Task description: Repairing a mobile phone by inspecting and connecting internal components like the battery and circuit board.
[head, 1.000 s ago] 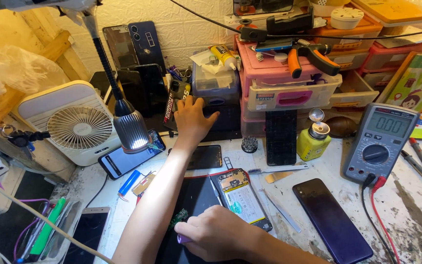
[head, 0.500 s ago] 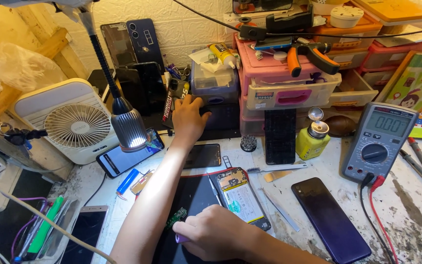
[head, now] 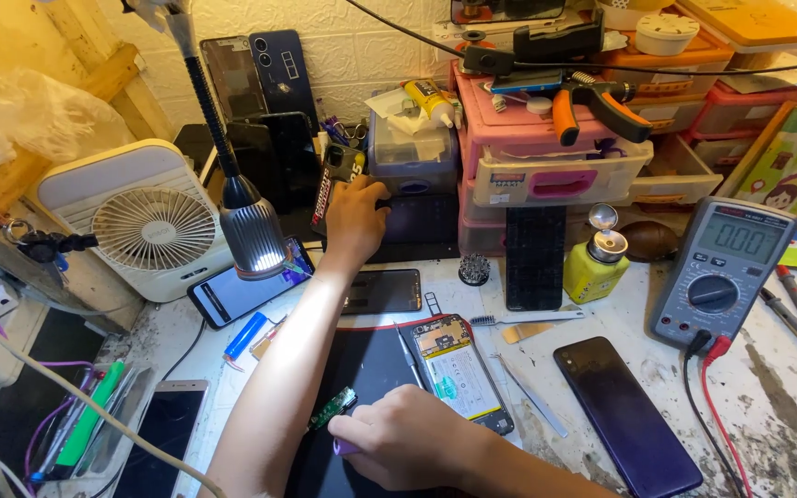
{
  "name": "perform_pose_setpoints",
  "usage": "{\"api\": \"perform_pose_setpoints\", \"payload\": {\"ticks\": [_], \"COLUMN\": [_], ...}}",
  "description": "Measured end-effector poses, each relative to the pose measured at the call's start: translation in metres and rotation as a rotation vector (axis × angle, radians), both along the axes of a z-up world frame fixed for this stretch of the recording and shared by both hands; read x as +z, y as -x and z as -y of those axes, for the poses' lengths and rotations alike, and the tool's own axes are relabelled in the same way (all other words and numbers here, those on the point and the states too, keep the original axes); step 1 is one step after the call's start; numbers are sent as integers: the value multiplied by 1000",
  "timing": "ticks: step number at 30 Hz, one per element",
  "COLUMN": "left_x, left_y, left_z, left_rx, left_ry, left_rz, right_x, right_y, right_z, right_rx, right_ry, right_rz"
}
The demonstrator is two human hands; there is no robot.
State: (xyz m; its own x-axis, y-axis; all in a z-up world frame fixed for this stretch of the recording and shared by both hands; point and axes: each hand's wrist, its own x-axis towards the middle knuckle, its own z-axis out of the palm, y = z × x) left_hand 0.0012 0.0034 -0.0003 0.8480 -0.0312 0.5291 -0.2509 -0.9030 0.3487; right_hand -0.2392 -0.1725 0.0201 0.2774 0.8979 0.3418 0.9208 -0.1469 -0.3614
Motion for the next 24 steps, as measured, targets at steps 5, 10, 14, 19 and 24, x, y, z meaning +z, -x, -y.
{"api": "perform_pose_setpoints", "payload": {"ticks": [5,10,14,19,24], "left_x": [3,7,10,3,7], "left_y": [0,3,6,2,3], "left_z": [-7,-8,-11,-24,-23], "left_rx": [-67,-83,-116,-225,-208], "left_ry": [11,37,45,37,32], "left_rz": [-38,-46,-63,15,-29], "right_x": [1,-2,-7,-6,-5], "right_y": [0,0,1,0,0], "right_z": [0,-1,-1,-1,-1], "right_rx": [15,16,-3,11,20], "right_ry": [2,-7,-14,9,-7], "right_rz": [-27,-18,11,-2,-20]}}
